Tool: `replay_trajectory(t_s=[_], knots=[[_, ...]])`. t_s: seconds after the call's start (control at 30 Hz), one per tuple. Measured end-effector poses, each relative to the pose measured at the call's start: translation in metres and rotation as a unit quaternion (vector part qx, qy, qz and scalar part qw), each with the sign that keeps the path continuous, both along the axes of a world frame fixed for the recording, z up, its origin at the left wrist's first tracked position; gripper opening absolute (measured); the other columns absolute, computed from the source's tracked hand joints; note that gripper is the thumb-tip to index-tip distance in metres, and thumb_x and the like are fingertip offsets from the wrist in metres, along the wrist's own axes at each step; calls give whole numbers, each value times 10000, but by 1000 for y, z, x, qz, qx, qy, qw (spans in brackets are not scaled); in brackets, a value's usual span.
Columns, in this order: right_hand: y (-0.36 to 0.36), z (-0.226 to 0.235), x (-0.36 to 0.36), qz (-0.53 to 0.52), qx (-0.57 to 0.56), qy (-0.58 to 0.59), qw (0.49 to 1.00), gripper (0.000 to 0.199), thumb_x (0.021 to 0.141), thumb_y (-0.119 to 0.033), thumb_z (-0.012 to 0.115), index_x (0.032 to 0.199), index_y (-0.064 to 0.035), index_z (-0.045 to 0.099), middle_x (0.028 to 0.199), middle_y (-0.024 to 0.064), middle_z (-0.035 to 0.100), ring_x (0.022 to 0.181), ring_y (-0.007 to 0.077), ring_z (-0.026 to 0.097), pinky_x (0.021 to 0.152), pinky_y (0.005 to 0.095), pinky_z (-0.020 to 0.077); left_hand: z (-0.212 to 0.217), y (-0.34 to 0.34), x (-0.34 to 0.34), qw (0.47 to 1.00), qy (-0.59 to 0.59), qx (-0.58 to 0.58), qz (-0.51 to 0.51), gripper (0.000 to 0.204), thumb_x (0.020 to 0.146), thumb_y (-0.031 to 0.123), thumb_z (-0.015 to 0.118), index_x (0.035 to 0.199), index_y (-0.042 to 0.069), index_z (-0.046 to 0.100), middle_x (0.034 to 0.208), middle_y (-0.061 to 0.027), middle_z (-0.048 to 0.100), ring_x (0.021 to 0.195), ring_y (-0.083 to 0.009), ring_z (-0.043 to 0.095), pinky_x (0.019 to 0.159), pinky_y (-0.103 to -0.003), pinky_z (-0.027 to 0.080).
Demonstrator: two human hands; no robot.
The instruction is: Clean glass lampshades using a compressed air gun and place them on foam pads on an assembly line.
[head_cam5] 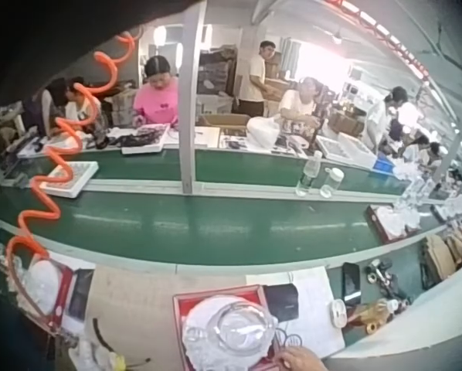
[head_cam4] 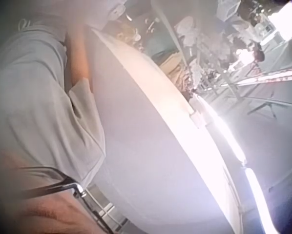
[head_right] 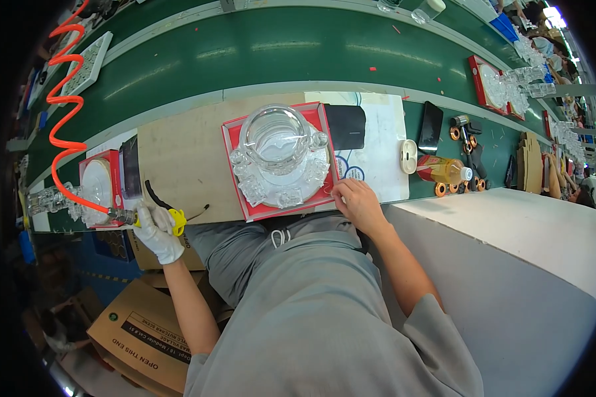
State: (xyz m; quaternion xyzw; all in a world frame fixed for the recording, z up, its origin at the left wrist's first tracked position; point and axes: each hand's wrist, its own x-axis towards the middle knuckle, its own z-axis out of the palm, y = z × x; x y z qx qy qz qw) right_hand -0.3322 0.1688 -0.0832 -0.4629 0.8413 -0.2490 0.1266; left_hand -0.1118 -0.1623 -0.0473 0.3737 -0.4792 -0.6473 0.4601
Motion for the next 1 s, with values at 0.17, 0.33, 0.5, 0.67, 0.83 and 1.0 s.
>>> replay_trajectory(t_s=[0.17,0.33,0.5,0.67,0.83,1.0], knots=[[6,-6,10,-83,-17,-120,989,130,784,-14,641,903,-35,592,888,87,634,823,277,609,760,361,476,-3,-2,-1,1000,-1,6,-3,260,987,228,515,771,91,470,414,25,305,306,-68,270,328,-234,263],[6,-2,16,-75,13,-87,993,141,807,-2,626,939,-29,585,903,108,648,830,272,622,768,359,487,2,0,1,1000,-13,6,-3,264,986,233,513,765,95,466,419,30,295,317,-68,262,342,-238,259],[13,-2,23,-193,-37,-228,953,132,837,-10,618,962,-1,575,889,133,645,801,288,620,743,366,495,4,4,-1,999,-33,12,3,272,986,237,511,757,100,458,423,36,286,327,-69,254,357,-243,257],[19,-10,12,-184,-29,-133,973,105,835,-24,639,937,-2,626,871,131,641,787,282,613,724,359,491,-1,4,1,1000,-14,11,-10,242,987,230,507,792,89,476,426,35,282,331,-73,261,359,-240,259],[8,-5,-3,-95,2,-39,995,144,811,-42,669,953,-21,667,826,120,615,779,279,594,698,356,482,-4,-1,-9,1000,-12,15,-13,234,987,225,505,799,89,477,430,30,286,331,-78,267,360,-239,263],[-12,-7,-2,-40,35,-19,998,152,801,-58,636,948,-45,673,828,130,599,835,313,573,756,404,461,7,-11,8,999,-24,28,24,202,961,215,541,800,123,461,492,34,344,384,-76,318,377,-242,273]])
